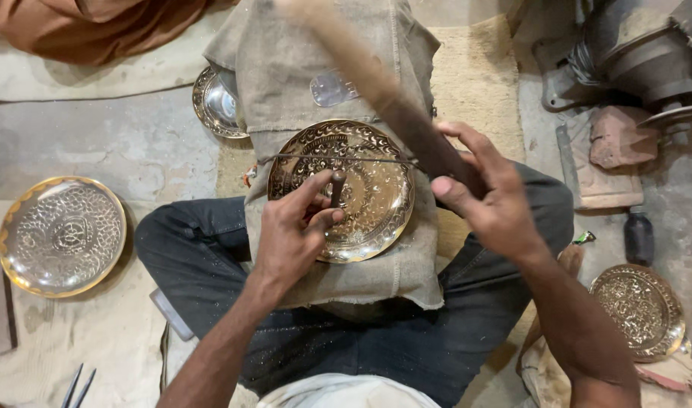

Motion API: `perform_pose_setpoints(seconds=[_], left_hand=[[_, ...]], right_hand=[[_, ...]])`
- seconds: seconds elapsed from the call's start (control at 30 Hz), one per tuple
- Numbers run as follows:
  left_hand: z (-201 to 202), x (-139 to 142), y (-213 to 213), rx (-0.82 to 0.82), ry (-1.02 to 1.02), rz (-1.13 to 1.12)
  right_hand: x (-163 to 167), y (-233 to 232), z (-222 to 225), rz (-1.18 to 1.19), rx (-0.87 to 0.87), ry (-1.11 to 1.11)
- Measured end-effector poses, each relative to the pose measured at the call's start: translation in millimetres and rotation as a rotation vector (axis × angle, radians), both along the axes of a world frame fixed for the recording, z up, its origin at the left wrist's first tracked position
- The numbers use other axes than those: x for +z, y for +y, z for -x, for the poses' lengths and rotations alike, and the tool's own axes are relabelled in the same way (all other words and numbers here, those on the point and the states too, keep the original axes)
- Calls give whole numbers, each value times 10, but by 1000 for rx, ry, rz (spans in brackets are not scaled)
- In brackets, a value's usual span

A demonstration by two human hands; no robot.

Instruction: The person sits cross-legged on the floor with an embossed brass plate resting on a cloth cushion on their lap. They hold a chisel against the plate's raised ornament with one hand and repeatedly strike the chisel with a wooden mallet held in the other hand, working the pattern across the plate's surface.

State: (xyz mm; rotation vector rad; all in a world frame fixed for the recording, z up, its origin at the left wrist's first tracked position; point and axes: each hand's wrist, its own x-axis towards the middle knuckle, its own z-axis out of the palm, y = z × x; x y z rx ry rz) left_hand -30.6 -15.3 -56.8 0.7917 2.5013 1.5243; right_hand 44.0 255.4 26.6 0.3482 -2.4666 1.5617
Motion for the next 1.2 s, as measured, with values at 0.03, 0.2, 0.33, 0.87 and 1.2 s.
perform_pose_setpoints(seconds=[0.03, 0.2, 0.33, 0.87, 1.2], left_hand=[[-7, -3, -2, 2, -25, 23], [25, 4, 9, -15, -19, 5], [31, 55, -4, -20, -77, 59], [35, 199, -28, -90, -90, -53], [66, 111, -35, -105, -108, 45]], right_hand=[[12, -15, -1, 63, -8, -2], [-48, 21, -49, -101, -71, -130], [-174, 111, -109, -118, 136, -106], [-319, 120, -174, -80, -40, -175], [-353, 134, -249, -70, -49, -155]])
